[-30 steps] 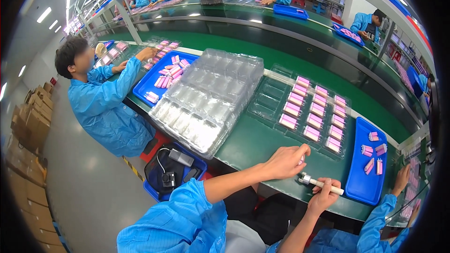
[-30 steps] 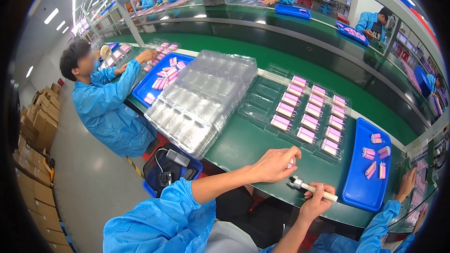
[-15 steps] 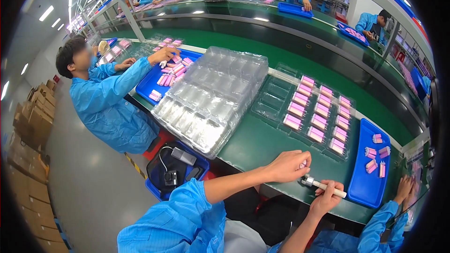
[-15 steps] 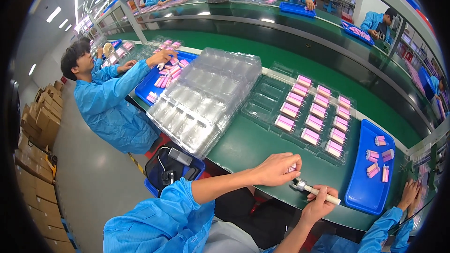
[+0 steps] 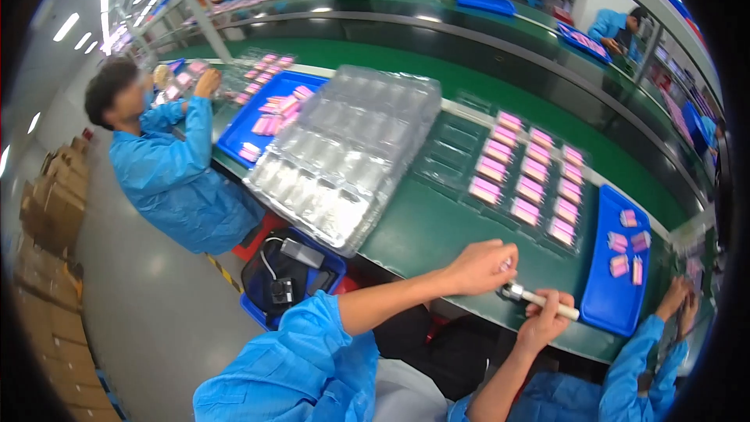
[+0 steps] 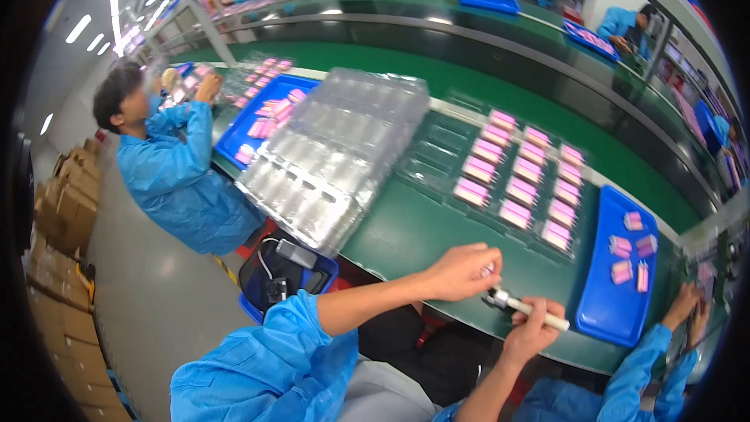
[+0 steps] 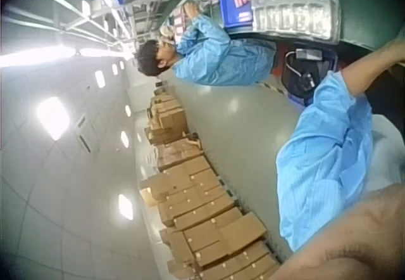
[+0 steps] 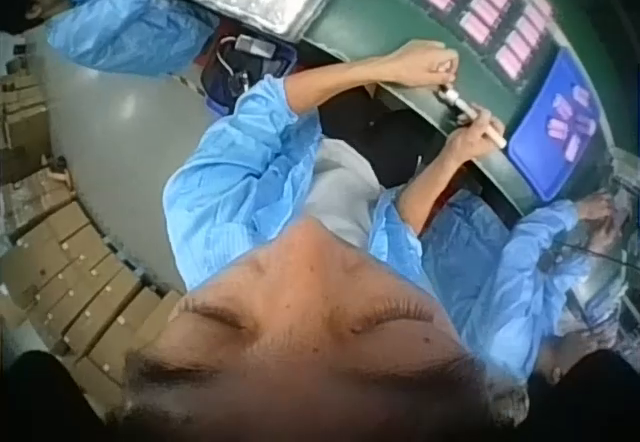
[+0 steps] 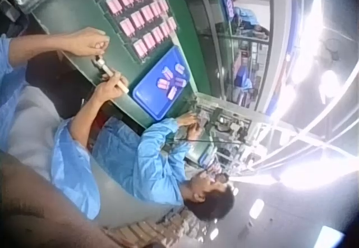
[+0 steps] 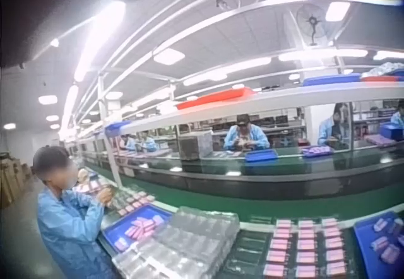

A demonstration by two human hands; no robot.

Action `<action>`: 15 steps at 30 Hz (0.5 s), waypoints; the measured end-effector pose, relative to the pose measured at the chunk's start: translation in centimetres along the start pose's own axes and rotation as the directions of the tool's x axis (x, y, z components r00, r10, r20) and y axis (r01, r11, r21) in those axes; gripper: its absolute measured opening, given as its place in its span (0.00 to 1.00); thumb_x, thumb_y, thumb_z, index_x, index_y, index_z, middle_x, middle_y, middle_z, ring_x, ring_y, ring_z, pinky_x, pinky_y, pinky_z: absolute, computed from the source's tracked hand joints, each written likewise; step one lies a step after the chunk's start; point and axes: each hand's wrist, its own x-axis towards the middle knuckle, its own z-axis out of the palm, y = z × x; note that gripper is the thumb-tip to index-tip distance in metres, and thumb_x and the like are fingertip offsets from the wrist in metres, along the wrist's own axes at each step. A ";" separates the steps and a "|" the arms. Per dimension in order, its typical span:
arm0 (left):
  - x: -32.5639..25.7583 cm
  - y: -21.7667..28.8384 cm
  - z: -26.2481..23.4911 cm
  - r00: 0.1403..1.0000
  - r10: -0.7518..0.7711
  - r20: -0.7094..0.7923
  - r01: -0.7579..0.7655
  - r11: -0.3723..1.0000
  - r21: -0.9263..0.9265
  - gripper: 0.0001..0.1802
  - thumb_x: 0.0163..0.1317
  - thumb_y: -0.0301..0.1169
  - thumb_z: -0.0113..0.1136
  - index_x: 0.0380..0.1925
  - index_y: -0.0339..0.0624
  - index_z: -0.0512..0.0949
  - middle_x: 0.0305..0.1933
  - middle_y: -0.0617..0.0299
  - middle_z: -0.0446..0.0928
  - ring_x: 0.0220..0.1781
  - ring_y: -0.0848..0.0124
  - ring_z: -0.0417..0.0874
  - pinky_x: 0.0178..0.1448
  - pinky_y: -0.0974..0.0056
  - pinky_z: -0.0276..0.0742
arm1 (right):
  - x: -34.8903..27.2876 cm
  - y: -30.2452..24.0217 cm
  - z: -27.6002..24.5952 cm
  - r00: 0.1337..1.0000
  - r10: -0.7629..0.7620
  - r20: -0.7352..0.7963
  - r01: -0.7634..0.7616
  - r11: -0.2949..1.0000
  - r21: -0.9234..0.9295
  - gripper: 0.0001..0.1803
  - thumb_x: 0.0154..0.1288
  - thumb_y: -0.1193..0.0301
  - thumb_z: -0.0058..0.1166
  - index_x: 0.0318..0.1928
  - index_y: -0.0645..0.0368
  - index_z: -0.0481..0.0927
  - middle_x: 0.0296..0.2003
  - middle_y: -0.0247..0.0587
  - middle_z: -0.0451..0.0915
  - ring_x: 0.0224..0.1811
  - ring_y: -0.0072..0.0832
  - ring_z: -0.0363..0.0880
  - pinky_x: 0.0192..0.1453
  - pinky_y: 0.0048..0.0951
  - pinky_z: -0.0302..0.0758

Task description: The person assembles small plastic components by applying a substance to them with an applicator tool, then arranges the assembled components into a plastic shipping tray.

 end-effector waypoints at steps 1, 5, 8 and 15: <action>-0.1 -0.3 0.0 1.000 -0.009 0.005 0.008 1.000 0.011 0.11 0.63 0.37 0.64 0.37 0.44 0.75 0.34 0.52 0.76 0.39 0.51 0.80 0.42 0.51 0.74 | 0.1 0.0 0.3 0.999 0.029 -0.023 -0.028 0.999 0.020 0.06 0.71 0.75 0.54 0.34 0.59 0.73 0.26 0.42 0.80 0.17 0.17 0.69 0.20 0.16 0.65; -0.2 -1.9 -0.6 0.998 0.032 -0.045 -0.031 0.999 0.016 0.11 0.61 0.38 0.64 0.37 0.46 0.76 0.33 0.52 0.77 0.39 0.51 0.81 0.40 0.51 0.75 | 0.7 -1.0 2.5 0.998 0.048 0.038 -0.050 0.997 0.059 0.05 0.70 0.75 0.56 0.37 0.60 0.73 0.28 0.44 0.82 0.20 0.20 0.74 0.23 0.20 0.70; -0.4 -1.5 -1.0 0.999 -0.044 -0.017 0.043 0.999 -0.029 0.10 0.62 0.36 0.65 0.35 0.43 0.76 0.32 0.55 0.76 0.37 0.54 0.80 0.41 0.55 0.74 | 1.6 -3.7 3.1 0.982 -0.100 0.160 0.096 0.995 0.031 0.06 0.71 0.75 0.56 0.39 0.61 0.73 0.33 0.48 0.84 0.25 0.21 0.78 0.29 0.20 0.75; -0.2 -1.1 -0.8 0.999 -0.038 0.013 0.038 0.999 -0.028 0.11 0.63 0.37 0.63 0.37 0.43 0.76 0.30 0.54 0.77 0.37 0.52 0.79 0.42 0.52 0.72 | 4.6 -8.0 5.5 0.899 -0.132 0.417 0.206 0.969 -0.138 0.05 0.72 0.74 0.55 0.40 0.62 0.74 0.34 0.46 0.84 0.28 0.19 0.77 0.33 0.20 0.74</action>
